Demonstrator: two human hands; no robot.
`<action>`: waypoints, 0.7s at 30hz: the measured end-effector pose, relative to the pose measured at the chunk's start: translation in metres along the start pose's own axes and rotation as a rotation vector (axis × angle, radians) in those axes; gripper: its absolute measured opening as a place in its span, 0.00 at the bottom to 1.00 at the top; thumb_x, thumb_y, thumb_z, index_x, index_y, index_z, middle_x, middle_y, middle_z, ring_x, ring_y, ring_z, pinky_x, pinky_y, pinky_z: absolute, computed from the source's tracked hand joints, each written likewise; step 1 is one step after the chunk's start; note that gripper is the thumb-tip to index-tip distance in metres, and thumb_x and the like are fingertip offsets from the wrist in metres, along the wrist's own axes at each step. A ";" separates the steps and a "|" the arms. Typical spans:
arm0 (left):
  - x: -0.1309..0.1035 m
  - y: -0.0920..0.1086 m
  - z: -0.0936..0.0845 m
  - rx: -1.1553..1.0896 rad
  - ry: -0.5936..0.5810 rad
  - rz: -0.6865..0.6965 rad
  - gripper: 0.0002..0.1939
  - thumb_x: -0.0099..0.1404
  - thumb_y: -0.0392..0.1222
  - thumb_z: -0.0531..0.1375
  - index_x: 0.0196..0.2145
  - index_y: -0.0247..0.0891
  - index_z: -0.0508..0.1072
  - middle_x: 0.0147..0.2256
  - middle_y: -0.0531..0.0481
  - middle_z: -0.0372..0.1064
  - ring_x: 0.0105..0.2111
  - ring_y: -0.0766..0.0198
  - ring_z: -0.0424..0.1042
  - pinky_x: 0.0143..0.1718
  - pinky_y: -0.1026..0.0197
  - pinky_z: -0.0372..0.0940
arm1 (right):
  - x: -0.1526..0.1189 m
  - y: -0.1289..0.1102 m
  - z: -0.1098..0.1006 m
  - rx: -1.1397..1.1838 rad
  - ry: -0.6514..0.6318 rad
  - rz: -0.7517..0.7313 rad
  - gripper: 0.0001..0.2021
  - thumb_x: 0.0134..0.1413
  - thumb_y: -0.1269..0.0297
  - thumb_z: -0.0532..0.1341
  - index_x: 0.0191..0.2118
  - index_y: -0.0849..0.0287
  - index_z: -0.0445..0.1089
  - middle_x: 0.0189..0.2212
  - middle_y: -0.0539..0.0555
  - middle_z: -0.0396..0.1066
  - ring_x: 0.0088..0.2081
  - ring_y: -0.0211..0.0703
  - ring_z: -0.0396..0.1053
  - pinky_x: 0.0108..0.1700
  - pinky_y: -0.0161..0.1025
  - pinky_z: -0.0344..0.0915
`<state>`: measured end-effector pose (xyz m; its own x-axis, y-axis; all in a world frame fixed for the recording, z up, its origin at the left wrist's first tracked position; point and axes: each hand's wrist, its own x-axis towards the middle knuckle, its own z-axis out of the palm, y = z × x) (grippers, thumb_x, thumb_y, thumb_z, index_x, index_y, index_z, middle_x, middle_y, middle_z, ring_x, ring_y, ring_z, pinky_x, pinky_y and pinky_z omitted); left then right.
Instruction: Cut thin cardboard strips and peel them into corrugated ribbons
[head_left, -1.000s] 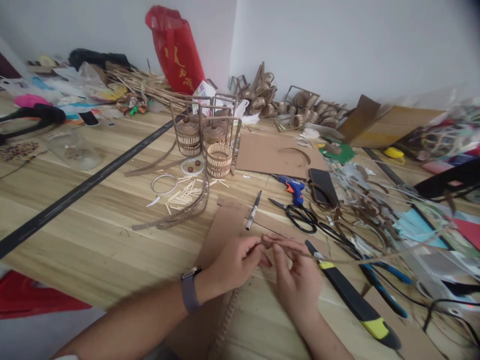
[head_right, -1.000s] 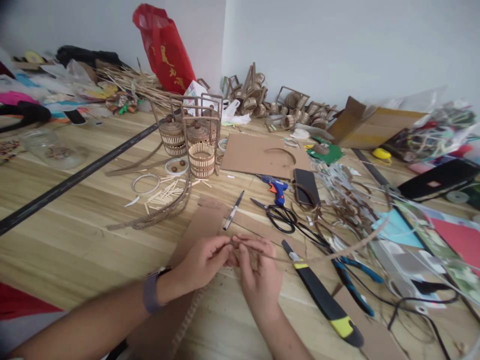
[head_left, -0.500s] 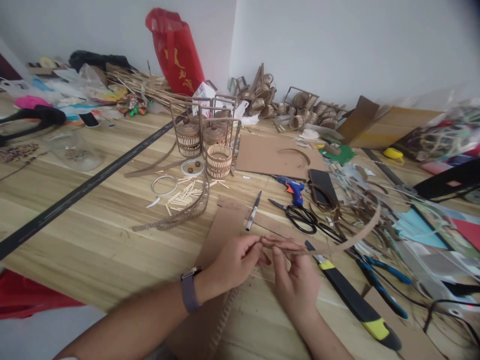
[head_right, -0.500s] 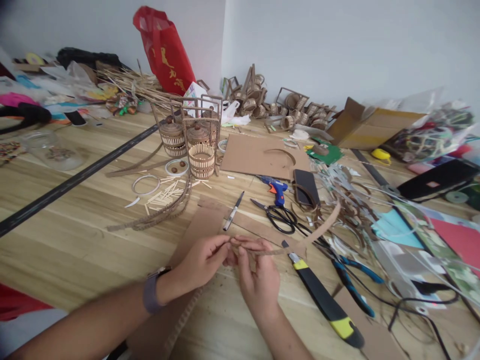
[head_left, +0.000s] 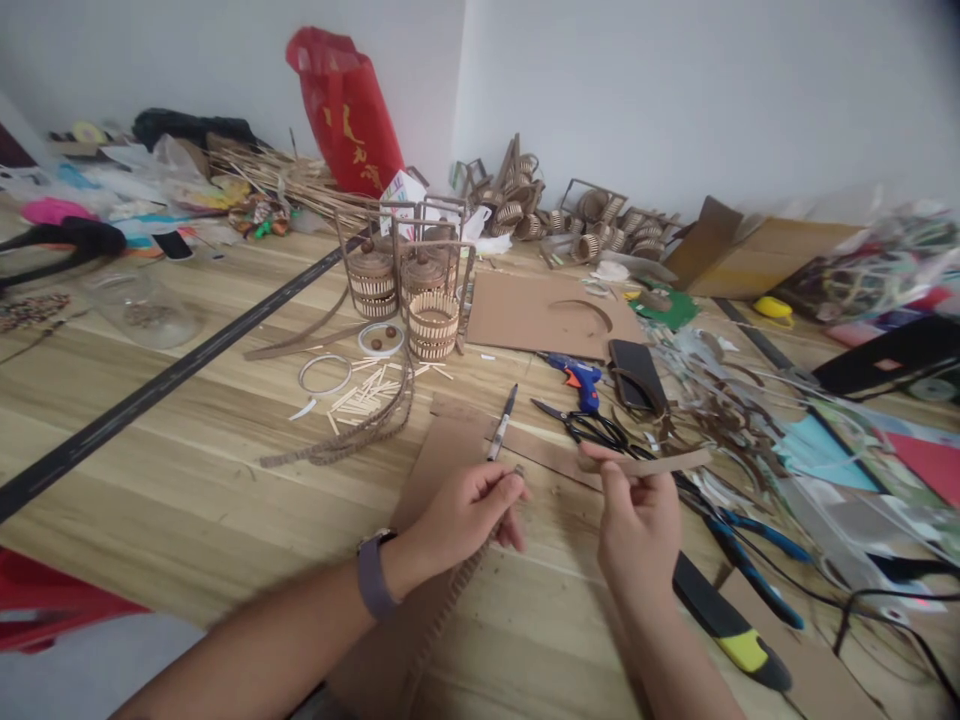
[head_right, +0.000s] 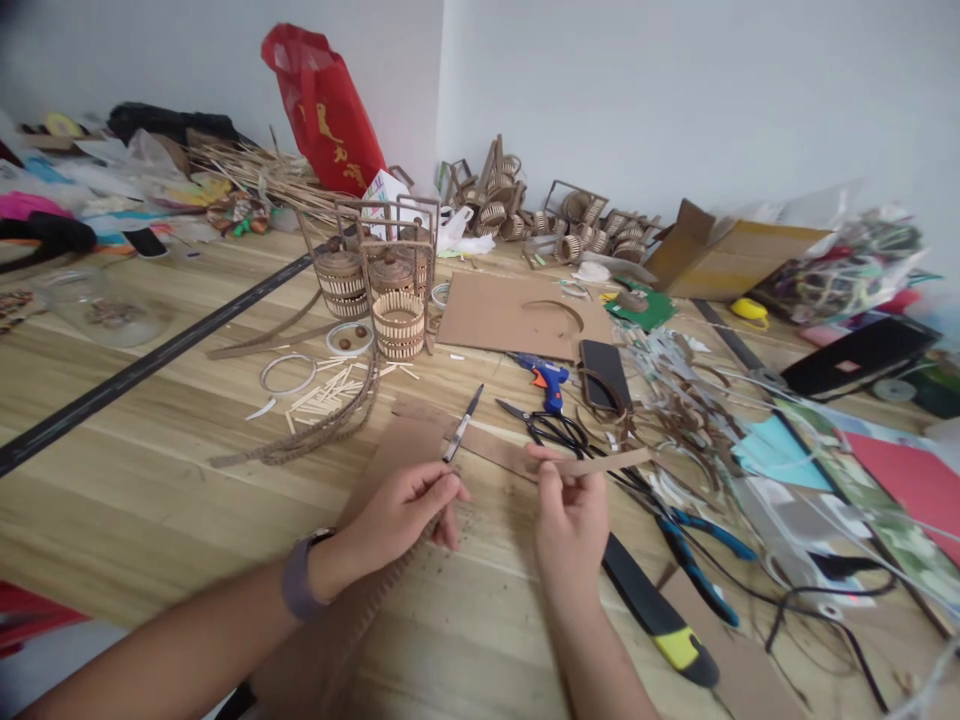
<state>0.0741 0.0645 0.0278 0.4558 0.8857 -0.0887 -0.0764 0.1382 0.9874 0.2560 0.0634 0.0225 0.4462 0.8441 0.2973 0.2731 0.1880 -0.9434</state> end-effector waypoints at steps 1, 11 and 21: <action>0.000 0.000 0.000 -0.012 0.001 -0.019 0.29 0.63 0.69 0.52 0.31 0.36 0.68 0.17 0.53 0.67 0.17 0.67 0.67 0.22 0.66 0.61 | 0.001 0.001 0.001 0.026 -0.045 0.023 0.08 0.56 0.57 0.62 0.35 0.57 0.67 0.32 0.53 0.73 0.35 0.42 0.69 0.40 0.41 0.65; -0.003 0.005 0.005 0.193 -0.061 0.020 0.29 0.65 0.67 0.51 0.25 0.37 0.66 0.16 0.55 0.63 0.16 0.68 0.63 0.20 0.67 0.55 | -0.019 -0.015 0.018 0.161 -0.581 0.248 0.24 0.54 0.41 0.61 0.23 0.58 0.63 0.16 0.46 0.61 0.18 0.33 0.55 0.21 0.33 0.54; -0.044 0.052 0.010 0.115 -0.358 -0.001 0.22 0.68 0.60 0.52 0.33 0.37 0.69 0.19 0.54 0.67 0.18 0.69 0.62 0.20 0.70 0.55 | 0.028 -0.018 -0.015 0.190 -0.189 0.169 0.24 0.45 0.39 0.67 0.24 0.55 0.63 0.16 0.43 0.53 0.19 0.33 0.50 0.20 0.34 0.50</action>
<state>0.0586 0.0280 0.0839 0.7383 0.6719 -0.0584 0.0149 0.0704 0.9974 0.2763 0.0759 0.0501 0.3005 0.9464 0.1185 0.0370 0.1126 -0.9929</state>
